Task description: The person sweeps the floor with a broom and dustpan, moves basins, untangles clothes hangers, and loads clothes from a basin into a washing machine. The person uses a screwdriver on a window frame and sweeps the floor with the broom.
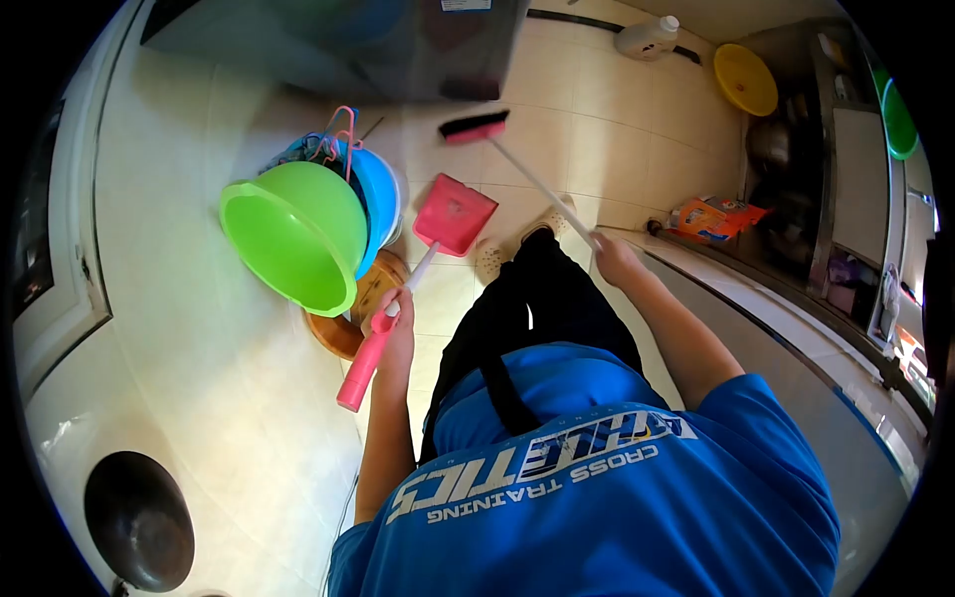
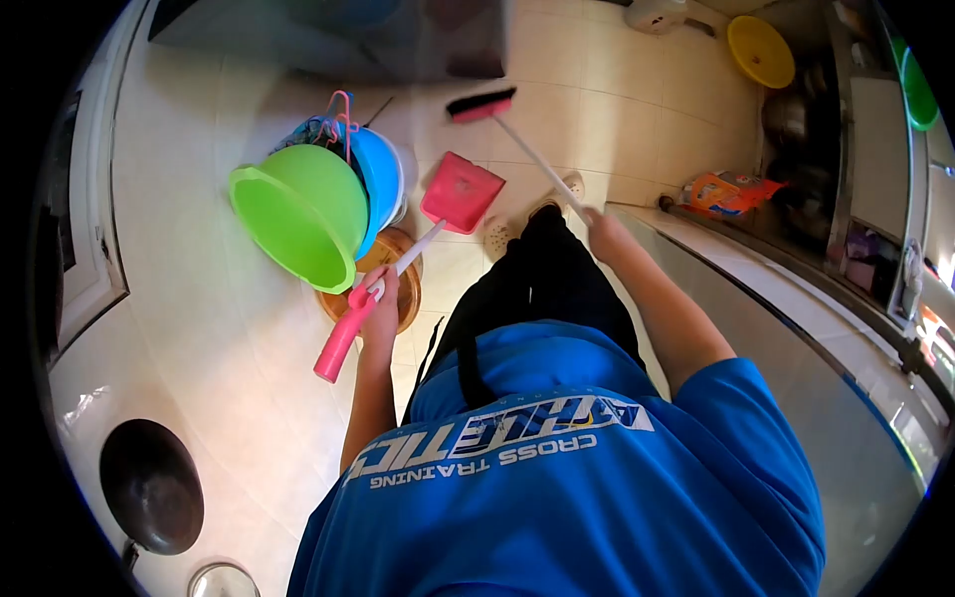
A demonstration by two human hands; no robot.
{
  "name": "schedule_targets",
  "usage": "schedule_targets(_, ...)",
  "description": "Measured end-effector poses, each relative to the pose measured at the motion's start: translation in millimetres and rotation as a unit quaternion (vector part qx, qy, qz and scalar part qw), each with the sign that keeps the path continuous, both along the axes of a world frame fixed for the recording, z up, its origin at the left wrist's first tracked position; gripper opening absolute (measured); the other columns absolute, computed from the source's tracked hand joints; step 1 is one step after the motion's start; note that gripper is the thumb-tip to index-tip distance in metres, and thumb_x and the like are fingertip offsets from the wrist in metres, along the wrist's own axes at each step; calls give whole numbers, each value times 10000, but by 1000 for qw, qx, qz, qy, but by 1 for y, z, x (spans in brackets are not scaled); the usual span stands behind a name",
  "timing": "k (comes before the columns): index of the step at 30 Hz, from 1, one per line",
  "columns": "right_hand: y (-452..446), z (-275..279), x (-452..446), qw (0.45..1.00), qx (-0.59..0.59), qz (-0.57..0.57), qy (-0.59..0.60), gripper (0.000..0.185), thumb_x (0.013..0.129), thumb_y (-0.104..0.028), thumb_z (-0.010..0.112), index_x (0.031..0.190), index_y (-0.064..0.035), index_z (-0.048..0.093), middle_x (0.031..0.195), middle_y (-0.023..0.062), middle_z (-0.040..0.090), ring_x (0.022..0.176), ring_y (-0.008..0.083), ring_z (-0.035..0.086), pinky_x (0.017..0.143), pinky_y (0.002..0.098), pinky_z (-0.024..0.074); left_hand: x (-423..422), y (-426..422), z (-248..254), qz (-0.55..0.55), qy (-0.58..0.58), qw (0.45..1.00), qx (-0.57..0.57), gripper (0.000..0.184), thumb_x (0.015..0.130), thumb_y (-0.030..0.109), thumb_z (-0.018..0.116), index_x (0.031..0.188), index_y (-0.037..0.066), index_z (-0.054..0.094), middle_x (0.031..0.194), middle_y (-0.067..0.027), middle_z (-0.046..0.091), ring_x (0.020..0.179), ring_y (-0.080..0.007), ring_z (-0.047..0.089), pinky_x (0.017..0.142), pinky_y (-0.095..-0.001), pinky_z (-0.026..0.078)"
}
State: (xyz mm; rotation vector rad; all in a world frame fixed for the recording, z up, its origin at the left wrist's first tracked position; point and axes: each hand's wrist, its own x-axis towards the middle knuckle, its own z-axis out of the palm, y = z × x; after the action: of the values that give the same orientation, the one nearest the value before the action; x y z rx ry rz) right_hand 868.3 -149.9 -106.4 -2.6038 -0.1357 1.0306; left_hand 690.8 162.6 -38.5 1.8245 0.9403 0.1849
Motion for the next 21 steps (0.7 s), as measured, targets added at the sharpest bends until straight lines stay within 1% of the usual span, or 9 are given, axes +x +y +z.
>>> schedule_targets(3,-70,26,-50,998,-48,-3,29,400,808,-102,445,1202,-168,442,892,237,571,860,393,543,749,444,427,-5,5,-15,-25,-27,999,27,221,809,184,597,885,-24,593,724,-67,590,671,-124,536,616,-249,428)
schedule_targets(6,-121,40,-83,996,-11,47,-70,374,825,-122,458,1195,-178,467,771,195,587,690,319,586,602,412,462,-1,1,-6,-43,-32,998,32,231,809,196,594,880,-25,594,731,-63,593,677,-123,539,623,-248,428)
schedule_targets(8,-112,101,-81,965,25,-218,142,340,838,-159,477,1177,-181,498,628,125,557,497,205,553,425,326,435,-1,-4,-1,-47,-27,997,47,236,812,203,590,882,-22,596,739,-64,592,687,-121,537,632,-245,426)
schedule_targets(9,-117,100,-88,964,25,-224,143,340,838,-159,477,1177,-181,498,628,125,557,497,205,553,425,326,435,-2,-5,1,-54,-26,997,46,236,812,203,590,882,-22,596,739,-64,592,687,-121,537,632,-245,426)
schedule_targets(11,-127,95,-96,948,90,-290,97,322,852,-172,475,1173,-154,498,537,60,484,385,110,454,328,254,347,-3,-3,5,-68,18,998,-1,150,824,174,569,873,32,569,762,-46,555,727,-128,516,689,-272,430)
schedule_targets(14,-130,63,-89,935,141,-325,12,314,858,-155,457,1169,-127,491,512,54,465,368,135,445,330,272,354,1,-6,13,-100,54,993,29,158,815,179,583,872,32,573,761,-46,554,721,-122,511,680,-270,426)
schedule_targets(16,-123,42,-74,912,150,-381,17,297,865,-152,434,1155,-116,485,517,53,463,355,145,440,327,288,358,11,-12,23,-102,43,994,-9,183,817,201,581,877,29,570,755,-42,548,717,-115,503,673,-267,420)
schedule_targets(20,-97,-6,-73,887,144,-436,46,314,860,-139,389,1170,-91,399,517,74,436,378,173,448,331,331,386,38,-23,30,-215,44,974,52,164,826,201,549,876,45,565,716,-23,528,663,-125,489,637,-269,417)
schedule_targets(21,-93,-20,-89,912,128,-387,41,299,858,-134,386,1154,-87,389,530,84,445,382,186,458,335,342,394,48,-31,41,-220,81,971,45,153,820,185,552,853,40,585,705,-32,550,669,-130,514,638,-270,428)
